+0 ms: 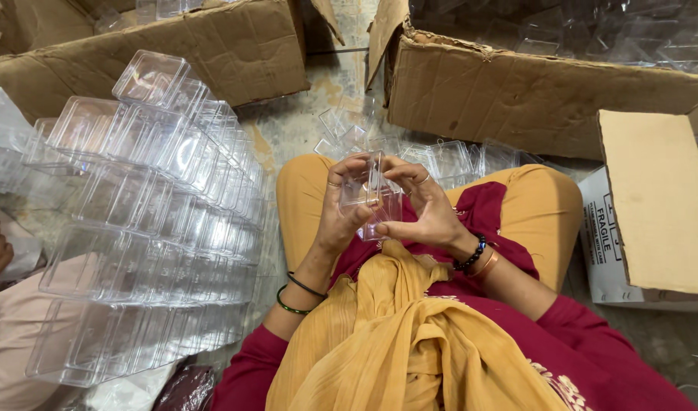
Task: The person sits on the floor and assembles clear plastic boxes, fitting lids onto bases one at a time by hand. They take box parts from open cardboard boxes, snap each pair together, and stack the finished boxes in a pile beside them.
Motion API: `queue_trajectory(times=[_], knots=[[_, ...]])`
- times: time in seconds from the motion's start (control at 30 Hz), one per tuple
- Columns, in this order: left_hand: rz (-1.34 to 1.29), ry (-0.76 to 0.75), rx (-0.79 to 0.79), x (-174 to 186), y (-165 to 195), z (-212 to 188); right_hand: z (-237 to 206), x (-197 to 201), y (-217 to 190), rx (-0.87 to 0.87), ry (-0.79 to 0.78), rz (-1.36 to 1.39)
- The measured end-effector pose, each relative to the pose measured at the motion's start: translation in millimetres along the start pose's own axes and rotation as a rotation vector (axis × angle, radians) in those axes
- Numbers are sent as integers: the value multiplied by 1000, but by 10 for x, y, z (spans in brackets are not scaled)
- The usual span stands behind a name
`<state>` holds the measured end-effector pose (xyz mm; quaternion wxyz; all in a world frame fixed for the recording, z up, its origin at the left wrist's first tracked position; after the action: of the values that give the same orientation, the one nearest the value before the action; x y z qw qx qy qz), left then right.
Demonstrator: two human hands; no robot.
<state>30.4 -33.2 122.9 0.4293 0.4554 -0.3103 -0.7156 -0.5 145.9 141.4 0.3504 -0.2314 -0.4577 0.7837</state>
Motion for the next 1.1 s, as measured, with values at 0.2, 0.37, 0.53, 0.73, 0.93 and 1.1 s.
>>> queue_trajectory(times=[0.2, 0.37, 0.53, 0.73, 0.93, 1.1], knots=[[24, -19, -44, 1, 42, -20, -28, 11, 63, -18, -26, 48], [113, -52, -112, -36, 13, -14, -22, -21, 73, -57, -3, 144], [-360, 158, 272, 82, -31, -9, 152, 71, -129, -55, -183, -319], [-562, 237, 597, 89, -42, -66, 273, 246, -197, -28, -309, -184], [159, 89, 0, -91, 116, -37, 124, 252, -19, -25, -148, 50], [228, 8, -2, -140, 158, -96, 15, 221, 1, 3, -89, 86]])
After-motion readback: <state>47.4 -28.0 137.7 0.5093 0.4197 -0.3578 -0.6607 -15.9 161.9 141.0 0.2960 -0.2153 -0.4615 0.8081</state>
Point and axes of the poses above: each hand's wrist, its own z-axis towards the middle knuckle, its own x-axis out of the back of the hand, y = z × x, the point moved 2 cm from there along z, towards the middle knuckle, and after that the axes turned 1 degree about -z, right-handed, at the moved point
